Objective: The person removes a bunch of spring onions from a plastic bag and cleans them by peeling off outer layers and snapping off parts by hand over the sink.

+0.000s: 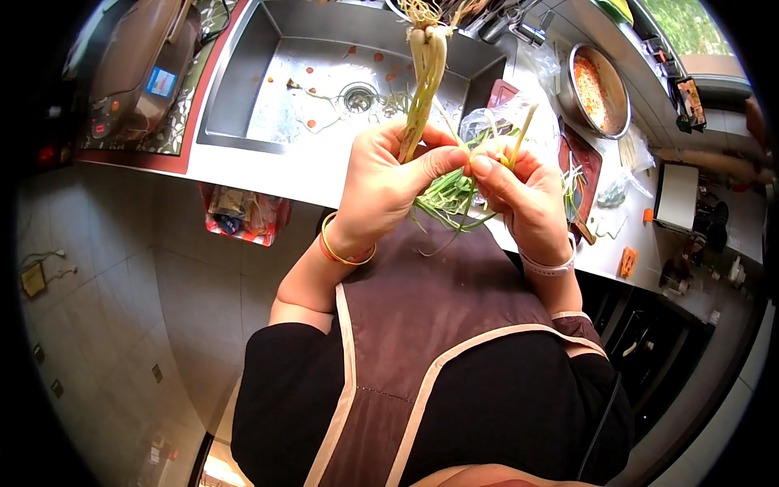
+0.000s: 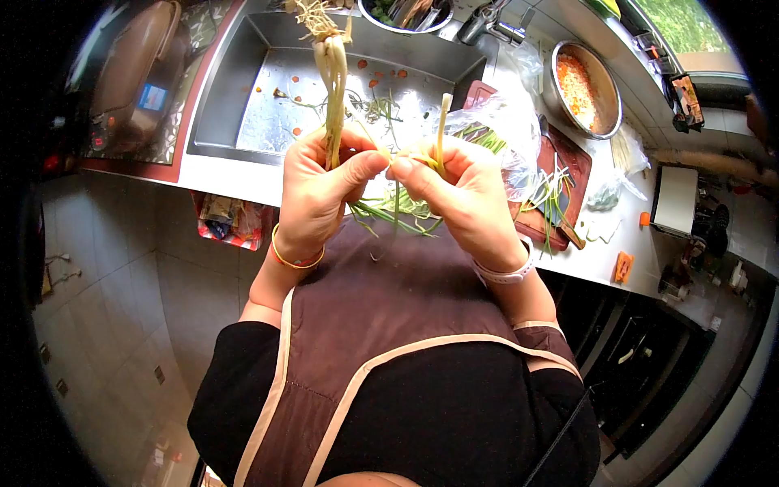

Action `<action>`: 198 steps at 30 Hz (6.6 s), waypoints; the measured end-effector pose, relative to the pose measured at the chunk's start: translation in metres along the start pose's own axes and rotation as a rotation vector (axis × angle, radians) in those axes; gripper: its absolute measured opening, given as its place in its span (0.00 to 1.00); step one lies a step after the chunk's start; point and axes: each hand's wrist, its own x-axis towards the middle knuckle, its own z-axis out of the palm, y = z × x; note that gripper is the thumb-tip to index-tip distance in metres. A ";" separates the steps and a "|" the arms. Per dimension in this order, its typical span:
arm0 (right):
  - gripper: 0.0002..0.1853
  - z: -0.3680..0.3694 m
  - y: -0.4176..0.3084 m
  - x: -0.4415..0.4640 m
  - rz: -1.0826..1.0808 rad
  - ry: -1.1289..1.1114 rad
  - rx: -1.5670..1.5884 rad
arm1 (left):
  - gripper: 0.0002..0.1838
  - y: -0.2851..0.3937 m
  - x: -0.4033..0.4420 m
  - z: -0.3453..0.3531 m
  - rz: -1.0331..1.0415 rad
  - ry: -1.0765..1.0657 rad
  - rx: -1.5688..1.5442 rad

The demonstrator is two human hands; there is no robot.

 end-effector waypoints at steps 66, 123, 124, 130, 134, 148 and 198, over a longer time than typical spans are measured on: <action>0.12 -0.068 0.103 0.059 -0.412 0.399 -0.698 | 0.07 -0.095 0.076 -0.102 -0.229 0.224 -0.117; 0.12 -0.031 0.074 0.047 0.183 0.065 0.119 | 0.21 -0.106 0.048 -0.107 0.350 0.309 0.837; 0.12 -0.029 0.074 0.047 0.172 0.049 0.082 | 0.21 -0.097 0.052 -0.090 0.351 0.303 0.828; 0.10 -0.027 0.098 0.051 0.098 0.079 -0.162 | 0.07 -0.079 0.028 -0.048 -0.008 0.132 0.509; 0.09 -0.022 0.103 0.053 0.093 0.044 -0.174 | 0.09 -0.081 0.019 -0.061 -0.120 0.147 0.436; 0.08 -0.083 0.120 0.090 0.361 0.176 -0.213 | 0.06 -0.074 0.018 -0.140 -0.649 0.282 0.000; 0.13 -0.001 0.026 0.004 0.117 -0.109 0.178 | 0.08 -0.018 -0.011 -0.010 -0.163 0.110 -0.200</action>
